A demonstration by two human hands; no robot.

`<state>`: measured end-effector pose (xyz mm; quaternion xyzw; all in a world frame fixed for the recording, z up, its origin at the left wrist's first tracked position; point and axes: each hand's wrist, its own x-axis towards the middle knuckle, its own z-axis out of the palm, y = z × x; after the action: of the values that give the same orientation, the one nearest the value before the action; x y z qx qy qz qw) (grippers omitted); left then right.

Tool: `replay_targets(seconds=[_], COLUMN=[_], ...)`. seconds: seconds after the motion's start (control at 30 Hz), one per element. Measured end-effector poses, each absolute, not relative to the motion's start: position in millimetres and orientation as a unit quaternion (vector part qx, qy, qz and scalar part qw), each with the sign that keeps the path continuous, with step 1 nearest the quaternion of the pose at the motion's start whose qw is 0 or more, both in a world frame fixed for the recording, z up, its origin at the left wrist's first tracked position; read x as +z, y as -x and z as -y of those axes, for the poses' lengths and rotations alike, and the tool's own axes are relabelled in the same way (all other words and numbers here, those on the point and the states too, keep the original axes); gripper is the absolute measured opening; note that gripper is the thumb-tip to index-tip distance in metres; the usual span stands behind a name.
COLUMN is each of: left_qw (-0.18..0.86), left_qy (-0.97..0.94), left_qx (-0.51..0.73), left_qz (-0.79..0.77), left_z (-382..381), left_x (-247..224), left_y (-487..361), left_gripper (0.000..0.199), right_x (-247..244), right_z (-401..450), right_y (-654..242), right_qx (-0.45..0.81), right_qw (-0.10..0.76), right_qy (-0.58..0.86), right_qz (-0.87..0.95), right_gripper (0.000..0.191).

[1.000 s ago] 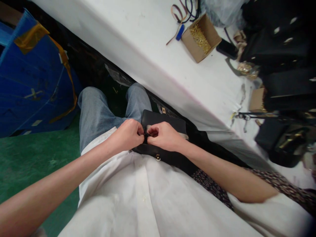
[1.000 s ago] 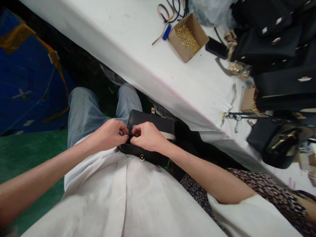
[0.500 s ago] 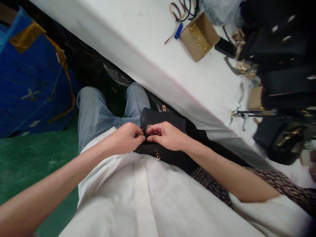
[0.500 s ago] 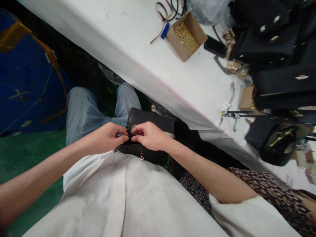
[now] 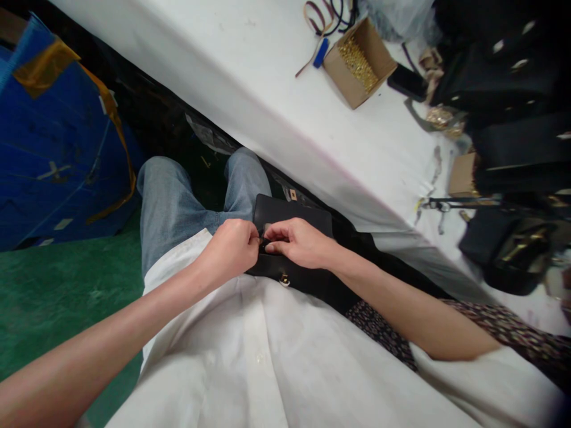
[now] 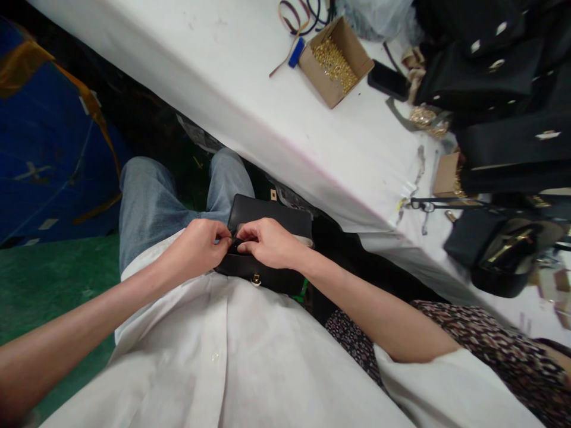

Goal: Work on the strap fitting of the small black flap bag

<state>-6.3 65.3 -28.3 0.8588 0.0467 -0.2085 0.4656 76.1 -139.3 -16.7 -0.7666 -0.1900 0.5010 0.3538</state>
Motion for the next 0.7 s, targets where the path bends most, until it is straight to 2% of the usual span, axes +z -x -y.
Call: replay_targets(seconds=[0.1, 0.2, 0.4, 0.7], left_qw=[0.501, 0.540, 0.526, 0.563], left_qy=[-0.845, -0.823, -0.829, -0.804], left_qx=[-0.177, -0.167, -0.182, -0.183], left_qz=[-0.058, -0.062, -0.054, -0.058], left_z=[-65, -65, -68, -70], left_x=[-35, -40, -38, -48], left_y=[12, 14, 11, 14], left_gripper=[0.020, 0.027, 0.025, 0.027], right_x=[-18, -20, -19, -17], right_z=[141, 142, 144, 143], right_y=[-75, -73, -69, -68], right_qx=[0.497, 0.502, 0.508, 0.522], right_qw=[0.356, 0.361, 0.357, 0.378], right_qy=[0.767, 0.764, 0.768, 0.756], right_qz=[0.193, 0.185, 0.156, 0.113], right_gripper=[0.008, 0.010, 0.014, 0.021])
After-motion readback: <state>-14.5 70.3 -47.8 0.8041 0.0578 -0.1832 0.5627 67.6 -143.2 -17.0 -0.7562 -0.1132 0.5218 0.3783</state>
